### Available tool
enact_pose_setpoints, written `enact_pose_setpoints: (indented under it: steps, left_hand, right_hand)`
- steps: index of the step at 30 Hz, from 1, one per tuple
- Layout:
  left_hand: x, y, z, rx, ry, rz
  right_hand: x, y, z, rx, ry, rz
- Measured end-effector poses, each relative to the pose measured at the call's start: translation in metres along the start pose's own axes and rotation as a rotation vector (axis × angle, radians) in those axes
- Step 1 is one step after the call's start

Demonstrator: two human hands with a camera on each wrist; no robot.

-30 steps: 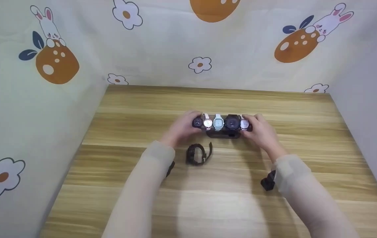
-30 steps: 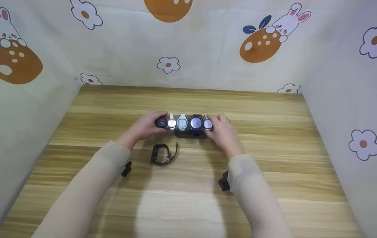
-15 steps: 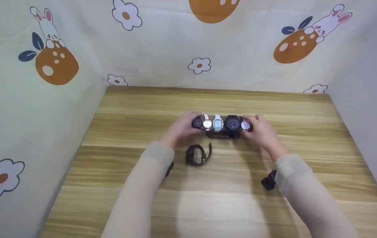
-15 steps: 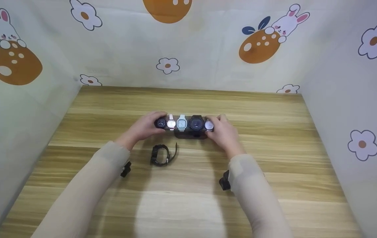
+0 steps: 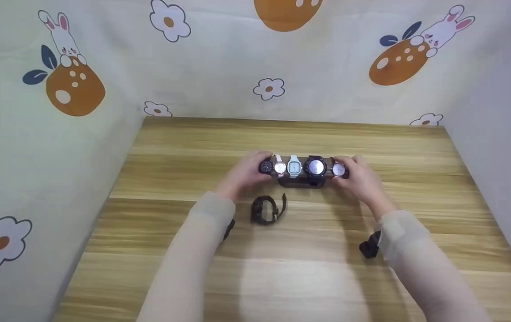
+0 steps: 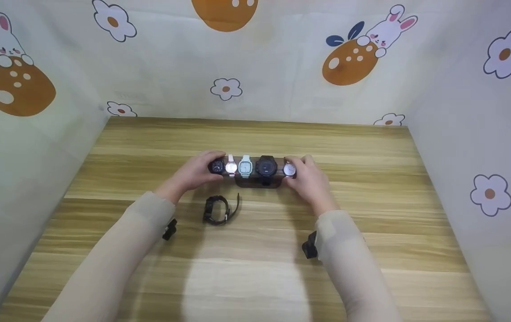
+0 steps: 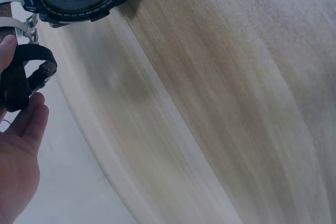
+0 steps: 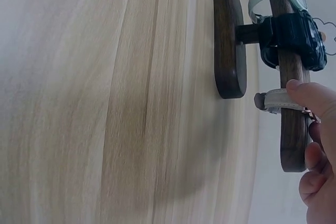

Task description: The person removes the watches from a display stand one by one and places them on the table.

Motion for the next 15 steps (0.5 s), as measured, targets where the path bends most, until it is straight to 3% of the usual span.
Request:
enact_pose_setpoints:
  steps: [15]
  left_hand:
    - [0.0, 0.001, 0.0, -0.001, -0.012, 0.003]
  right_hand:
    - [-0.013, -0.007, 0.007, -0.023, 0.025, -0.038]
Point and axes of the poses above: each hand's wrist, its own z-axis away from the middle knuckle, its own y-axis out of the palm, x = y × z, the point moved 1 cm from there along -z, towards the middle knuckle, and after that the axes turned 2 degrees about y, right-handed, at the moved point
